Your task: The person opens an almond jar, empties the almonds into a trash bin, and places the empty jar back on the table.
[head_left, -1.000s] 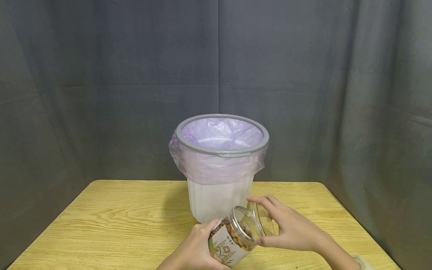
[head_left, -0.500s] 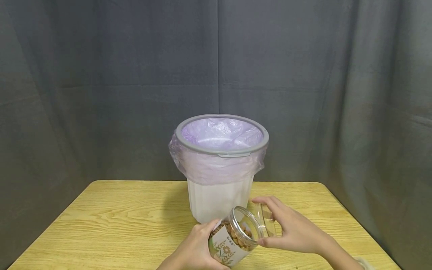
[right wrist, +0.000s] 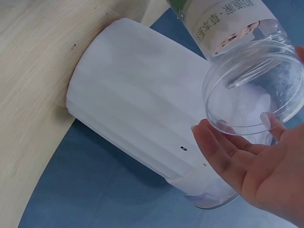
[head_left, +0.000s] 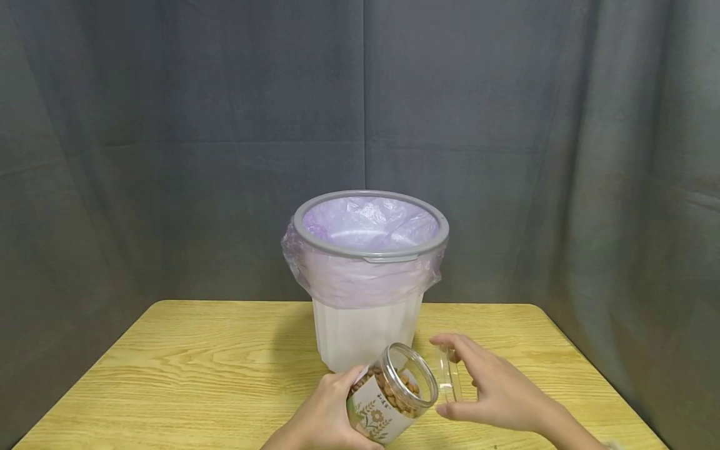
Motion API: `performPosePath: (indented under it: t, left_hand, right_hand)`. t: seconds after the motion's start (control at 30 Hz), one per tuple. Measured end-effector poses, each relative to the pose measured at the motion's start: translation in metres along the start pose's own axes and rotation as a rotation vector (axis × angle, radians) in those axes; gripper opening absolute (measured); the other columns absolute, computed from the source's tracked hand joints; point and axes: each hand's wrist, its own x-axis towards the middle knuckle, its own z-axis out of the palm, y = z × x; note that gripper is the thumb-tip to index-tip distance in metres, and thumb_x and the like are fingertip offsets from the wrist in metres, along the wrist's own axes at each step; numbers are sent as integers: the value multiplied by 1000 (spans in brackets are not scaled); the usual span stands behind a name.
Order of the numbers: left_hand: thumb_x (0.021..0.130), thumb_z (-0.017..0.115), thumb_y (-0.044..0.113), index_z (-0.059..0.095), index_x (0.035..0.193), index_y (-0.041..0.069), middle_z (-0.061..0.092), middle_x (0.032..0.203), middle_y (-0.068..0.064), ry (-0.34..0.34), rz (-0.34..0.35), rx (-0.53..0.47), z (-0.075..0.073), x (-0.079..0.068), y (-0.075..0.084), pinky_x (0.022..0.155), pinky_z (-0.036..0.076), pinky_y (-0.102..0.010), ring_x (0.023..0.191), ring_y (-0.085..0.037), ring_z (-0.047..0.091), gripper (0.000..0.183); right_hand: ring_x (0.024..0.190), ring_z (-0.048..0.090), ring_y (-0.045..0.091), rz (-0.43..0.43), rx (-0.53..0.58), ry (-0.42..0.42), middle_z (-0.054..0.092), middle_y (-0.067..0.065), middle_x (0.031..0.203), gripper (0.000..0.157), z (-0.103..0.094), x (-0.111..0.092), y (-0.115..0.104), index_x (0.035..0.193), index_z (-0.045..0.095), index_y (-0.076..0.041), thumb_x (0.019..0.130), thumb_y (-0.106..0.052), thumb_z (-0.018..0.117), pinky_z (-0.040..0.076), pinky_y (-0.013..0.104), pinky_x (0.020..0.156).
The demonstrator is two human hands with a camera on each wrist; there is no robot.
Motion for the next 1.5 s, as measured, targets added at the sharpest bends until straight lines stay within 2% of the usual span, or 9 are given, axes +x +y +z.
performPosePath:
  t: [0.13,0.23,0.43,0.57,0.73,1.0,1.13,1.5]
  left_hand:
    - [59,81,40,46,116,17,58,94,8,2,-2,2,0,0,0,68,46,-16,81,-2,55,71]
    - [59,81,41,46,116,17,58,94,8,2,-5,5,0,0,0,68,46,-16,80,-2,55,70]
    - [58,83,35,46,117,14,58,96,6,-1,-19,-6,-2,-1,0,69,46,-18,82,-3,55,73]
    - [59,82,36,46,119,13,59,98,5,1,-13,-11,-3,-1,0,69,47,-18,83,-4,56,74]
    - [59,81,39,46,119,14,59,99,5,10,1,-7,-3,-2,-1,68,46,-17,82,-4,56,74]
    - [59,81,40,46,119,14,59,97,5,14,5,5,-3,-3,-1,68,46,-16,81,-3,56,74]
    - [59,82,38,46,119,14,59,97,5,9,-4,2,-3,-2,-1,68,46,-17,82,-3,56,74]
    - [59,82,38,46,118,15,58,97,6,7,-19,-15,-4,-3,-2,69,47,-18,82,-4,55,73]
  right_hand:
    - [97,50,11,-25,-50,46,47,-15,114,69,3,-3,2,125,40,-25,68,-47,71,46,34,69]
    - [97,48,8,-25,-42,62,47,-15,114,68,5,-5,4,123,41,-23,67,-46,72,46,36,73]
    - [91,46,6,-28,71,70,45,-11,112,67,8,-8,8,120,41,-18,66,-37,75,45,27,70]
    - [90,46,5,-17,103,70,45,-9,114,65,10,-9,11,118,41,-16,67,-36,75,44,23,69]
    - [90,46,6,5,108,46,44,-6,117,63,10,-12,12,118,40,-16,69,-38,74,44,24,68]
    - [97,46,11,-30,120,47,44,-7,117,62,15,-13,14,119,42,-17,70,-38,73,46,25,68]
    - [95,46,10,-28,120,47,44,-7,113,59,17,-14,16,116,43,-16,70,-39,73,46,25,67]
    - [94,48,11,27,147,9,45,-7,109,56,21,-21,19,112,42,-18,71,-40,73,46,27,71]
